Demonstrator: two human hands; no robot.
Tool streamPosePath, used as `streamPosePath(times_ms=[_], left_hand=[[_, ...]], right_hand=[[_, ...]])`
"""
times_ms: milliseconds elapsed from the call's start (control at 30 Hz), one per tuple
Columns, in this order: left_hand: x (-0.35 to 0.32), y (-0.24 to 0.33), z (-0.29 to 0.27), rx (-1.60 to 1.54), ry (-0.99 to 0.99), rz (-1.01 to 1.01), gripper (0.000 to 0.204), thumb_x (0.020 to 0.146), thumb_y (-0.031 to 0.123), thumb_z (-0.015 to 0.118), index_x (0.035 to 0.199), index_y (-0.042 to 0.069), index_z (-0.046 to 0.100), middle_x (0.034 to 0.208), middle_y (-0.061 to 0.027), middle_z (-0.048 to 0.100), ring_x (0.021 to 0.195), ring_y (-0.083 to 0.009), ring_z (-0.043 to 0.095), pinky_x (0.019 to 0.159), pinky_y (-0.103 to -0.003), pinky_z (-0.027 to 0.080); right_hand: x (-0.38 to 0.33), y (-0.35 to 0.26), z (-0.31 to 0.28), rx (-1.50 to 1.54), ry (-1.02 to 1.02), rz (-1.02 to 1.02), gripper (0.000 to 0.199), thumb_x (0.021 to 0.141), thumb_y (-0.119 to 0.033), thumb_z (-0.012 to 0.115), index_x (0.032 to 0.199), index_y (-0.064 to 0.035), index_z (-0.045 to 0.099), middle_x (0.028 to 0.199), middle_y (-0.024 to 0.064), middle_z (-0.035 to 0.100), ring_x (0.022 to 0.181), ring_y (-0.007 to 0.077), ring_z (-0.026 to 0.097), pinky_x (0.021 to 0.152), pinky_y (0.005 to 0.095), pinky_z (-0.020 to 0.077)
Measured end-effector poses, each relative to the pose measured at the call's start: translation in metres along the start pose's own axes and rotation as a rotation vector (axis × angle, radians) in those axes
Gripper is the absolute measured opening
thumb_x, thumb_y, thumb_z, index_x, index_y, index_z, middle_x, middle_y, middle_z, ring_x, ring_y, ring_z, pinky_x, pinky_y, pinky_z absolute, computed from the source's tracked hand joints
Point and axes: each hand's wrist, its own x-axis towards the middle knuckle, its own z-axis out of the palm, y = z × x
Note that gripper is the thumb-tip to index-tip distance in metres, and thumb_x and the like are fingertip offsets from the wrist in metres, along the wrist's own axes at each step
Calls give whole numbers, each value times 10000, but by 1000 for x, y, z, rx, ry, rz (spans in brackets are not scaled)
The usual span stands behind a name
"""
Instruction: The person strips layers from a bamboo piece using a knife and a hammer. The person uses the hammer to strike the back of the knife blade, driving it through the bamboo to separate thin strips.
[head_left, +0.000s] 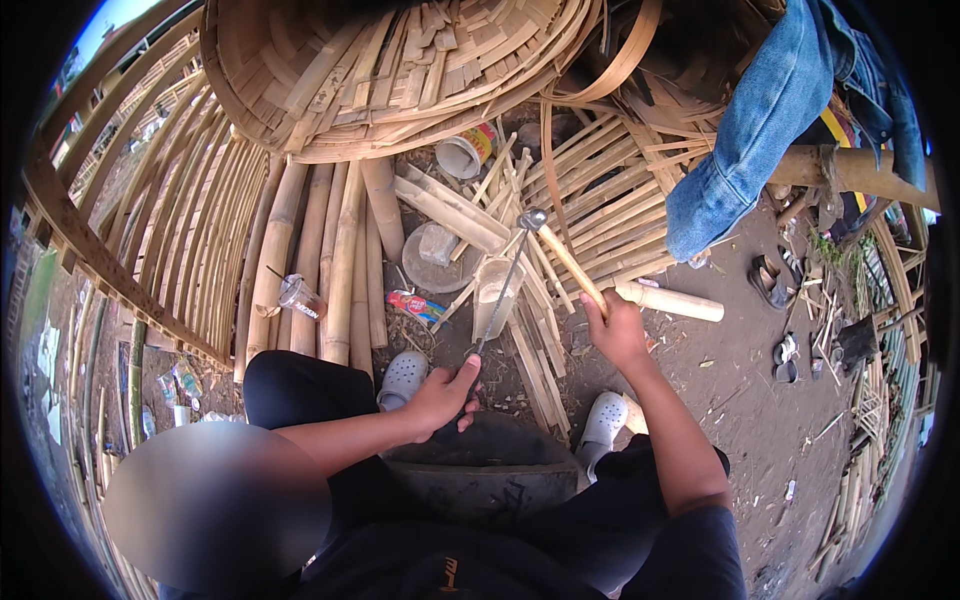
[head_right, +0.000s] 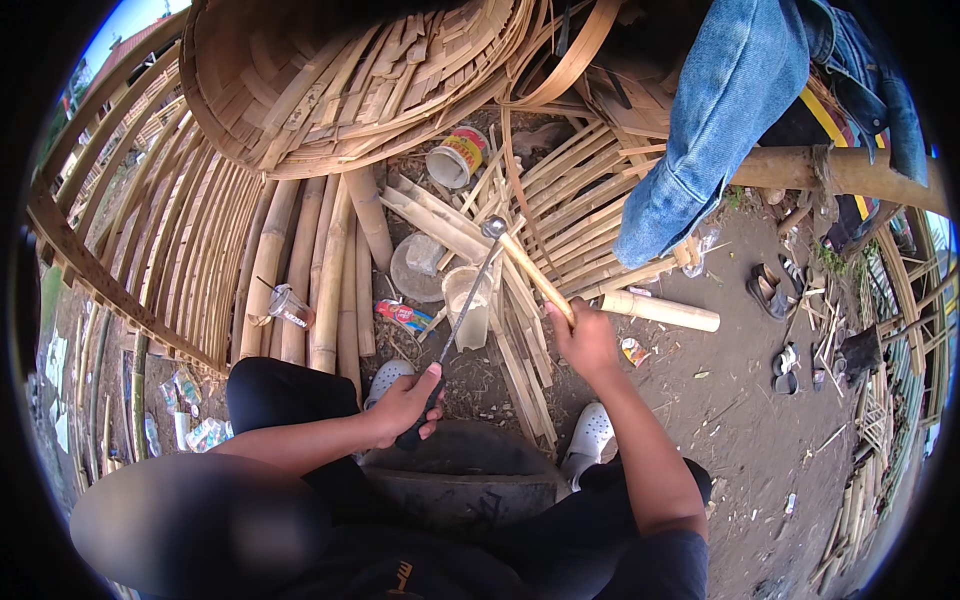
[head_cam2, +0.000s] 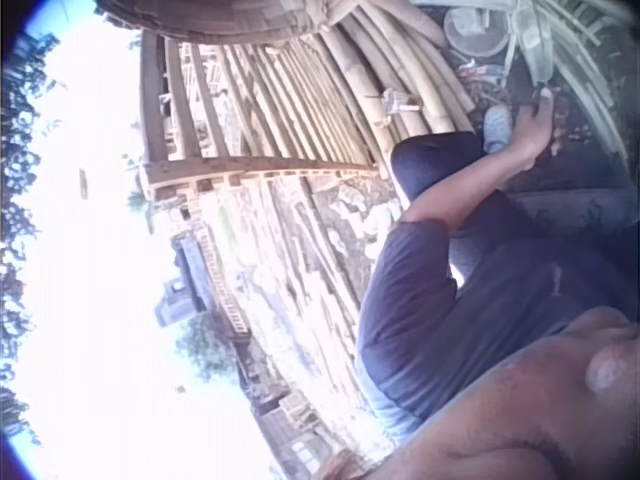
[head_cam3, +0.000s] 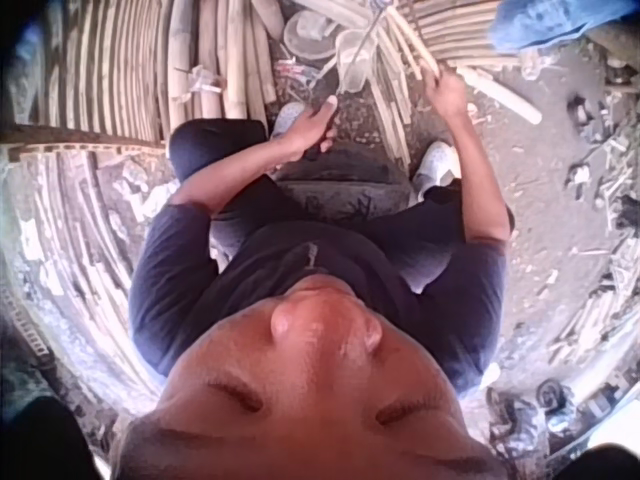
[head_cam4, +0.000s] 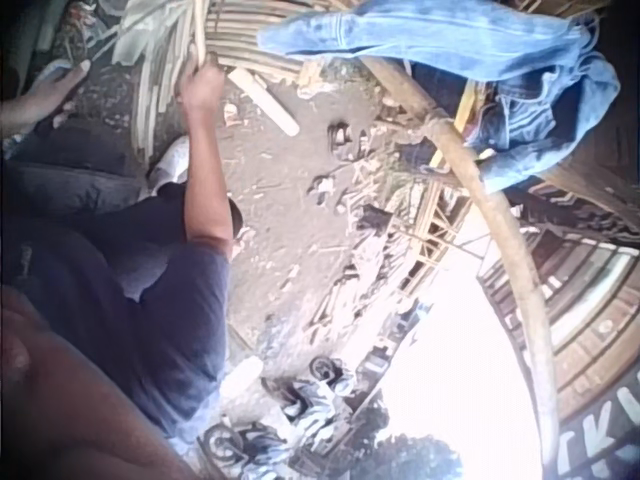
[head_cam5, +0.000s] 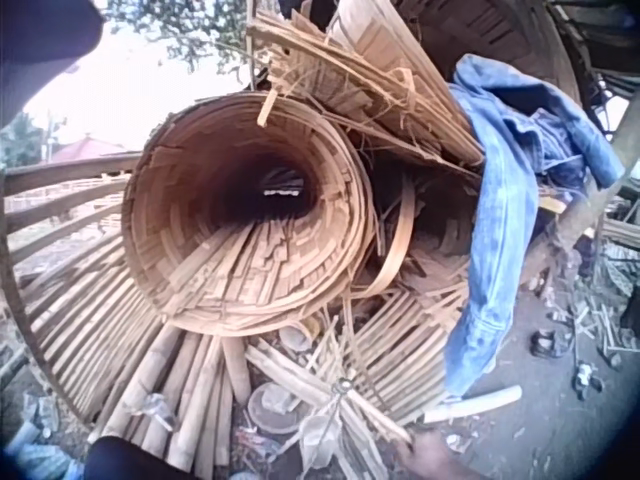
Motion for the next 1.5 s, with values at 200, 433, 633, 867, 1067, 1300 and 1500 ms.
streamPosePath(times_ms=[200, 433, 633, 867, 1067, 1300, 1500], left_hand=[[6, 15, -23, -214, -186, -90, 467, 951, 509, 493, 845, 56, 458, 591, -28, 445, 412, -143, 447, 412, -283, 387], [9, 62, -63, 372, -62, -23, 234, 813, 159, 725, 775, 53, 520, 573, 10, 479, 429, -76, 461, 405, -252, 372], [22, 76, -80, 624, -44, 11, 154, 796, 93, 681, 813, 39, 537, 598, 7, 518, 453, -77, 483, 422, -255, 398], [31, 104, -82, 796, -106, 90, 209, 779, 147, 700, 708, 6, 563, 543, -16, 532, 462, -89, 518, 446, -272, 411], [35, 104, -100, 1376, 370, 329, 299, 729, 306, 691, 828, 24, 687, 837, -197, 665, 875, -387, 632, 765, -453, 501], [44, 106, -85, 1357, 475, 294, 305, 712, 287, 675, 826, 4, 690, 898, -221, 667, 906, -387, 638, 829, -445, 516], [47, 92, -79, 1348, 553, 290, 301, 720, 238, 669, 845, -35, 670, 859, -264, 654, 875, -397, 649, 813, -447, 525]], right_hand=[[-6, 20, 7, 77, -166, 255, 384, 823, -357, 690, 752, 17, 641, 566, 185, 574, 544, 315, 588, 564, 402, 477], [-4, 11, 8, 362, -43, 234, 358, 883, -245, 652, 610, -30, 567, 491, 1, 465, 476, 80, 408, 455, 294, 343], [11, -22, -20, 623, 136, 157, 407, 896, -165, 610, 540, -28, 467, 475, -12, 423, 475, 60, 385, 420, 309, 298], [2, 15, 21, 75, -199, 405, 315, 787, -244, 613, 727, 64, 639, 626, 274, 591, 611, 370, 636, 616, 436, 491], [13, -18, -18, 248, -143, 397, 402, 872, -289, 639, 636, 37, 622, 492, 164, 550, 437, 232, 545, 483, 382, 434], [14, -1, -7, 244, 53, 237, 358, 878, -237, 619, 651, 39, 598, 465, 142, 502, 404, 201, 462, 449, 376, 389], [24, -28, -9, 173, -189, 334, 440, 904, -326, 609, 634, 17, 556, 563, 107, 529, 515, 144, 500, 495, 339, 411]])
